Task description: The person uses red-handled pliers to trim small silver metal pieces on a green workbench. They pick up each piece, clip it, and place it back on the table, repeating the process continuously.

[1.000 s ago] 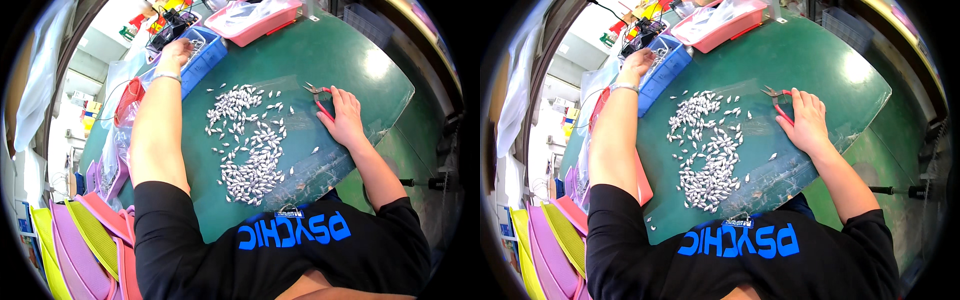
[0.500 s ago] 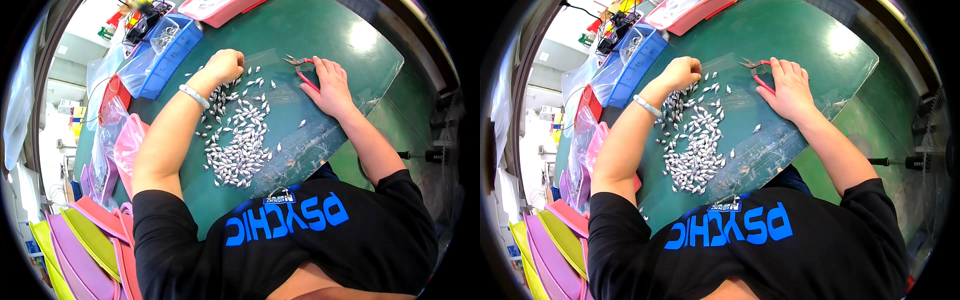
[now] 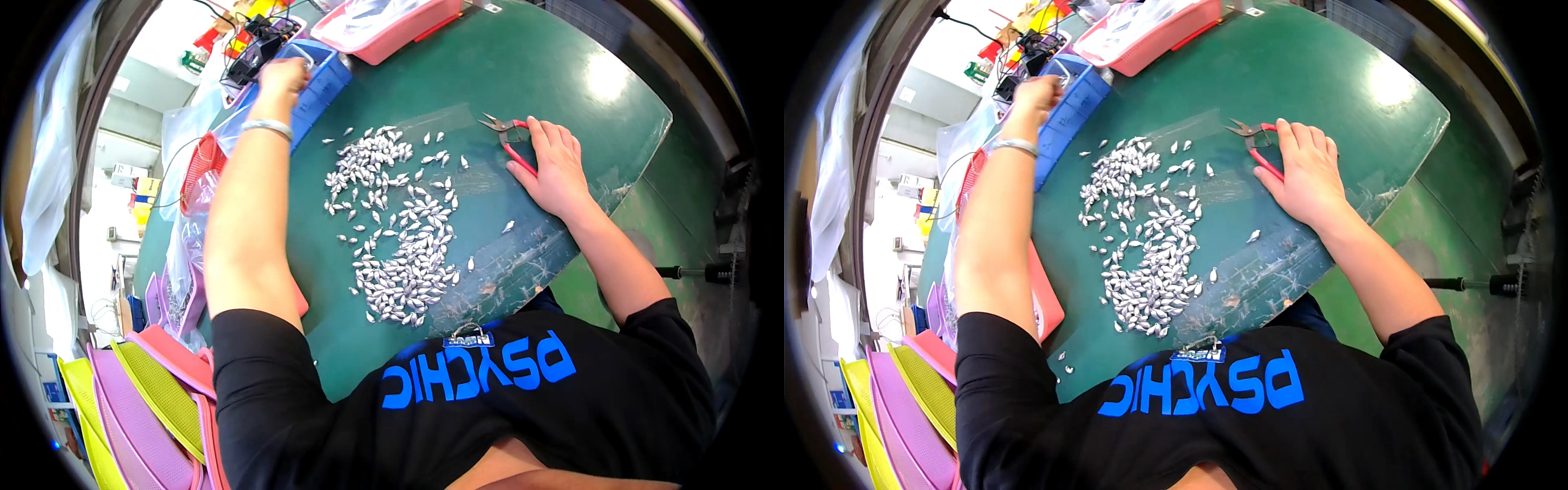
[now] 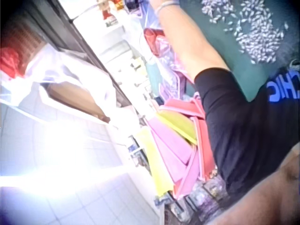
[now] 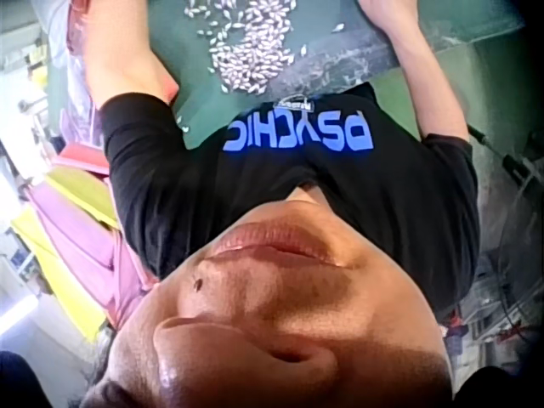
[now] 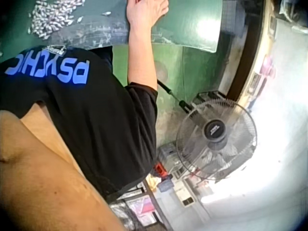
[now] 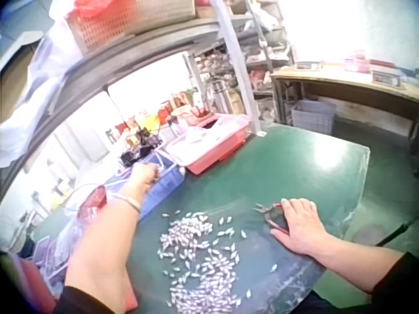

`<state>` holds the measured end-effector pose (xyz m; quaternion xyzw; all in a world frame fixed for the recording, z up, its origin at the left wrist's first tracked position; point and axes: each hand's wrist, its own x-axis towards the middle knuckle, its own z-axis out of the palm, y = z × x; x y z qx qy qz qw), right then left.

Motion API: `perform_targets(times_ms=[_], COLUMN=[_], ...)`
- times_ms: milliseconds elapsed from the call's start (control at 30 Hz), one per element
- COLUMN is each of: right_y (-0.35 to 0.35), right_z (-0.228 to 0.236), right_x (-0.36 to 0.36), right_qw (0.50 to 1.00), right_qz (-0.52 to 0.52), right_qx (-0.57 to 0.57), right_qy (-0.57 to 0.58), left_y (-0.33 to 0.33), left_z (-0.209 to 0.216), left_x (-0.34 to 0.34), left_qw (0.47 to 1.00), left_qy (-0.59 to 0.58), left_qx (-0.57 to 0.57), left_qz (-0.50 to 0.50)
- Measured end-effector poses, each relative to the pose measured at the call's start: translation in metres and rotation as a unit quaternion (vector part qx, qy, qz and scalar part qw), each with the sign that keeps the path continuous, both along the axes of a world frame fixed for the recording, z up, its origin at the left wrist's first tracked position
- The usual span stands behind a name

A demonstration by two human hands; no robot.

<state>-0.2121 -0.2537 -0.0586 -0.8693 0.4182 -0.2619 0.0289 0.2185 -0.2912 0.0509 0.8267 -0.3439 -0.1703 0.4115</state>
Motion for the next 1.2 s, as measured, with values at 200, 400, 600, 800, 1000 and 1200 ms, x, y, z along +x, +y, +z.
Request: perform_targets(times_ms=[200, 400, 600, 800, 1000, 1200], right_y=[-0.001, -0.001, -0.001, -0.001, 0.002, 0.001], right_z=[0.000, 0.001, 0.001, 0.004, 0.003, 0.004], right_x=[0.000, -0.001, 0.000, 0.001, 0.000, 0.001], right_qw=[1.000, 0.999, 0.999, 0.999, 1.000, 1.000], right_qz=[0.011, 0.002, 0.005, 0.011, 0.001, 0.008], right_qx=[0.029, 0.033, 0.037, 0.050, 0.011, 0.016], right_qy=[0.006, 0.015, 0.016, 0.008, 0.002, 0.003], left_y=[-0.001, 0.033, 0.036, 0.032, 0.026, -0.006], left_z=[-0.012, -0.043, -0.061, -0.063, -0.034, -0.009], left_x=[0.018, -0.114, -0.170, -0.168, -0.103, 0.027], left_qw=[0.987, 0.884, 0.844, 0.862, 0.949, 0.982], left_qy=[-0.152, -0.263, -0.235, -0.204, -0.067, -0.186], left_qx=[-0.035, 0.074, 0.204, 0.188, 0.128, -0.005], left_qz=[0.022, -0.380, -0.437, -0.424, -0.281, 0.021])
